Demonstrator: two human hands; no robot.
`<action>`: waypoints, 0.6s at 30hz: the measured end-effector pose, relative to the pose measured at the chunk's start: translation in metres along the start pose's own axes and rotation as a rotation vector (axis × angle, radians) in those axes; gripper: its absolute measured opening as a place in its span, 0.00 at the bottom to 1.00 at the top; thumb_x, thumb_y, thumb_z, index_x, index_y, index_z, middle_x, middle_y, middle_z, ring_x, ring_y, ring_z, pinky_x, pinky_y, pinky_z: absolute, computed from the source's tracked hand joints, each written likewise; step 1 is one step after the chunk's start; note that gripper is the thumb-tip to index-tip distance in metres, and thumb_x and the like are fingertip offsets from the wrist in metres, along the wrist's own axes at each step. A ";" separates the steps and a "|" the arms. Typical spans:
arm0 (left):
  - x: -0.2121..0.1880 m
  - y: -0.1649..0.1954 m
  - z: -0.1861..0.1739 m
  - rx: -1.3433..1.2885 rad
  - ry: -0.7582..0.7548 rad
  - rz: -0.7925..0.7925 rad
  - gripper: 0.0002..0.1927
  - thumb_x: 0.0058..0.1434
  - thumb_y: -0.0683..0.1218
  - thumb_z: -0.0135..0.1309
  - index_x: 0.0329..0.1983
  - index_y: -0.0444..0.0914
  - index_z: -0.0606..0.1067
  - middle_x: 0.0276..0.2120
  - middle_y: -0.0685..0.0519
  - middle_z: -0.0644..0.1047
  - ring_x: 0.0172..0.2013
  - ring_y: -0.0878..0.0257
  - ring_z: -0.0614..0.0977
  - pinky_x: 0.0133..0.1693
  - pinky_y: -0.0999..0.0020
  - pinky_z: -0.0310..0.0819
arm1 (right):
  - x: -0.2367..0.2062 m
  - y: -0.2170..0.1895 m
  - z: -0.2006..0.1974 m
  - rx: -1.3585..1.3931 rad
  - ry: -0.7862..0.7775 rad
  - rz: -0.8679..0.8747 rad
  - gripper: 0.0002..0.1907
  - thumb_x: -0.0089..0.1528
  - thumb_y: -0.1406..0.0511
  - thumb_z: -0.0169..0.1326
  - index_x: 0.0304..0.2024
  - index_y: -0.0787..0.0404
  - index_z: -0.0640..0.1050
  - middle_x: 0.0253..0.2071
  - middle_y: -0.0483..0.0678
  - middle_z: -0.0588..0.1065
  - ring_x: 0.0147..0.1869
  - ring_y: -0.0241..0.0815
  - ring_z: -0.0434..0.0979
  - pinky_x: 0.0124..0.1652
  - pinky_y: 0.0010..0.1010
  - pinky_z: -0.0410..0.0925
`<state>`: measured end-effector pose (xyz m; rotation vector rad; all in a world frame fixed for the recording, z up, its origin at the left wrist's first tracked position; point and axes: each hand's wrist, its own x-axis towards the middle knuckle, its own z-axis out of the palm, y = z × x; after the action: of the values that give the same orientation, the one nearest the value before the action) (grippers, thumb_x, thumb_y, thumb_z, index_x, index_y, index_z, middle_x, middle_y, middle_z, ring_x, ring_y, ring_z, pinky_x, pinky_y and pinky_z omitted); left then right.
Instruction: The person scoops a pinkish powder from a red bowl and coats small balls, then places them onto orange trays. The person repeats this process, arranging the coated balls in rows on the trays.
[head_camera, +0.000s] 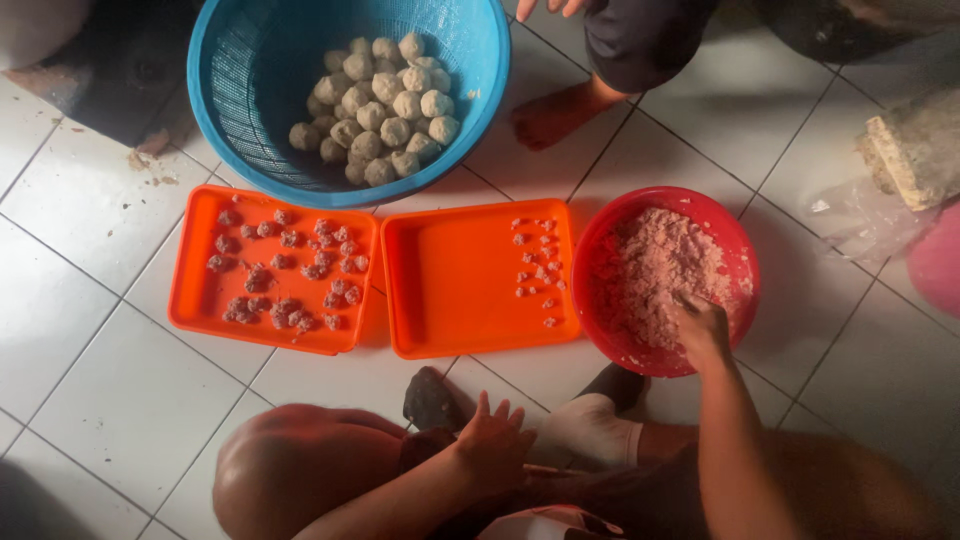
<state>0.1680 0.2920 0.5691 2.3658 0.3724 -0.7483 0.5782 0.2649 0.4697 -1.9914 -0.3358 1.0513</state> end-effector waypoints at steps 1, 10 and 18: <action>0.000 -0.001 -0.001 -0.006 -0.012 -0.007 0.40 0.60 0.66 0.53 0.69 0.39 0.67 0.68 0.34 0.63 0.70 0.34 0.58 0.65 0.24 0.41 | -0.004 -0.006 0.009 0.126 -0.070 -0.014 0.16 0.65 0.68 0.55 0.55 0.65 0.78 0.42 0.48 0.79 0.32 0.32 0.71 0.31 0.24 0.67; -0.010 -0.007 -0.003 -0.023 0.011 -0.023 0.41 0.59 0.67 0.55 0.69 0.38 0.68 0.69 0.35 0.63 0.70 0.36 0.59 0.67 0.27 0.41 | -0.075 -0.031 0.124 0.119 -0.464 -0.008 0.08 0.67 0.64 0.54 0.45 0.61 0.79 0.36 0.45 0.78 0.33 0.32 0.74 0.34 0.24 0.71; -0.018 -0.010 -0.001 -0.011 -0.002 -0.023 0.40 0.60 0.66 0.55 0.69 0.39 0.67 0.70 0.36 0.62 0.70 0.37 0.58 0.67 0.26 0.40 | -0.106 0.003 0.197 -0.169 -0.386 0.043 0.12 0.69 0.63 0.51 0.36 0.64 0.80 0.28 0.43 0.75 0.29 0.32 0.73 0.31 0.26 0.69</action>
<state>0.1500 0.2994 0.5758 2.3542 0.4025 -0.7570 0.3598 0.3122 0.4679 -1.9410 -0.6061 1.4793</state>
